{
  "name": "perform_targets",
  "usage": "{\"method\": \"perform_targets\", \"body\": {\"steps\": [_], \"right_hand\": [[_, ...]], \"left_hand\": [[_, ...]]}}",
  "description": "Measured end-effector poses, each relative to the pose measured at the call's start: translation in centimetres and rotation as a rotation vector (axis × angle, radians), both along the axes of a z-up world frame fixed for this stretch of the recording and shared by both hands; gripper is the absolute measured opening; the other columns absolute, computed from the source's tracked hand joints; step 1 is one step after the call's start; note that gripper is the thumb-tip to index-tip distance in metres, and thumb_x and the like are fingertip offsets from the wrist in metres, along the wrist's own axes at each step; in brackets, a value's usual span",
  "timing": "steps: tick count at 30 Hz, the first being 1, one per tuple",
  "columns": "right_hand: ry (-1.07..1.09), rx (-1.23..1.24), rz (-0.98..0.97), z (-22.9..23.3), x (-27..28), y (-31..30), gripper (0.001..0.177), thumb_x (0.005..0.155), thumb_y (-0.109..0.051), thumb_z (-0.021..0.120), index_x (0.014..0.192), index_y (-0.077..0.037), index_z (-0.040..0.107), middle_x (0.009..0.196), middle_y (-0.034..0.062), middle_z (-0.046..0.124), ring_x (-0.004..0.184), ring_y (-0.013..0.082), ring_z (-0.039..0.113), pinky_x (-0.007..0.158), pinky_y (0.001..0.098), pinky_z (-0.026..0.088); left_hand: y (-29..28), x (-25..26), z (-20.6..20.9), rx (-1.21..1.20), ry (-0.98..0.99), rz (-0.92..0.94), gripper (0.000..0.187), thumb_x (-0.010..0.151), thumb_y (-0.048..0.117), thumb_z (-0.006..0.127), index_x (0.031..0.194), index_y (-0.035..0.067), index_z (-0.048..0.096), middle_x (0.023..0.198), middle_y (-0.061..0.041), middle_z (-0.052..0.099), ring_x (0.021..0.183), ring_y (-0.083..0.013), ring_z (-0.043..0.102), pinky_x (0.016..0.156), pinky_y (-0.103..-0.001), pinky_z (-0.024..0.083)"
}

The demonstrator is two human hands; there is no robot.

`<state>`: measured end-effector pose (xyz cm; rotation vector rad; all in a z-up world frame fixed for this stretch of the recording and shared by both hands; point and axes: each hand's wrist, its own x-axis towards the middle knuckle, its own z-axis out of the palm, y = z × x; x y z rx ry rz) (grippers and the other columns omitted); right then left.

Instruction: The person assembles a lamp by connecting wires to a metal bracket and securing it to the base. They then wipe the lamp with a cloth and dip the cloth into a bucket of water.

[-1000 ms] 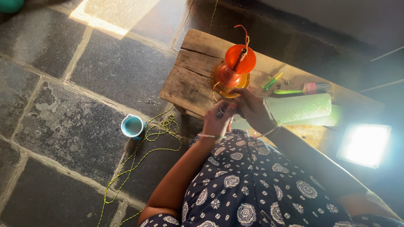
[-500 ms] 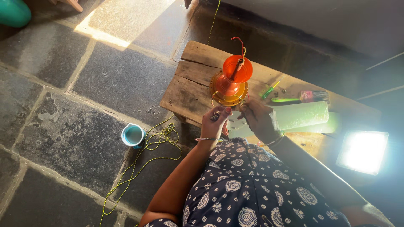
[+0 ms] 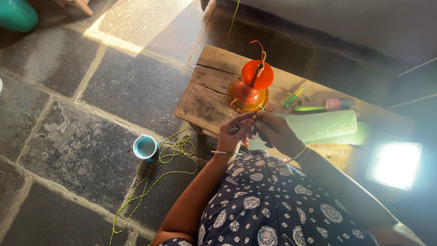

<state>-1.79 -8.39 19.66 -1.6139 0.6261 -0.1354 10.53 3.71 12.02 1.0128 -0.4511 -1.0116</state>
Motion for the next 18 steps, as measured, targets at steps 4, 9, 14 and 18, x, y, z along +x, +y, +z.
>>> {"method": "perform_targets", "body": {"steps": [4, 9, 14, 18], "right_hand": [[0.13, -0.1, -0.129, 0.0, 0.4, 0.7, 0.025, 0.103, -0.021, 0.053, 0.1, -0.001, 0.067, 0.065, 0.0035, 0.063, 0.05, 0.0061, 0.049, 0.045, 0.0262, 0.042], [0.001, -0.228, -0.107, -0.4, 0.9, 1.5, 0.031, 0.105, -0.026, 0.054, 0.096, 0.0, 0.069, 0.069, -0.0002, 0.069, 0.059, 0.0036, 0.066, 0.053, 0.0234, 0.052], [0.08, 0.077, -0.131, -0.5, 1.6, 2.2, 0.031, 0.106, -0.026, 0.054, 0.105, 0.001, 0.07, 0.067, -0.001, 0.06, 0.052, 0.0075, 0.046, 0.046, 0.0271, 0.037], [-0.073, -0.011, 0.069, -0.1, 1.3, 3.0, 0.024, 0.102, -0.017, 0.056, 0.116, 0.0, 0.066, 0.082, -0.0049, 0.066, 0.067, 0.0036, 0.054, 0.056, 0.0227, 0.046]], "left_hand": [[-0.2, -0.2, 0.3, 0.003, 0.042, -0.002, 0.031, 0.098, 0.014, 0.072, 0.126, 0.001, 0.072, 0.07, -0.002, 0.067, 0.056, -0.0041, 0.056, 0.049, -0.02, 0.043], [0.5, -0.3, 0.3, 0.027, 0.159, 0.013, 0.03, 0.1, 0.02, 0.071, 0.123, 0.0, 0.074, 0.07, -0.003, 0.067, 0.055, -0.0061, 0.058, 0.05, -0.022, 0.046], [1.1, 1.4, -0.4, 0.011, 0.216, -0.014, 0.029, 0.098, 0.022, 0.071, 0.118, 0.001, 0.073, 0.07, 0.0, 0.064, 0.056, -0.008, 0.06, 0.051, -0.025, 0.051], [2.1, 2.5, -0.6, 0.044, 0.3, 0.134, 0.027, 0.099, 0.023, 0.075, 0.111, -0.001, 0.072, 0.068, 0.0, 0.061, 0.056, -0.0069, 0.055, 0.047, -0.025, 0.044]]}}
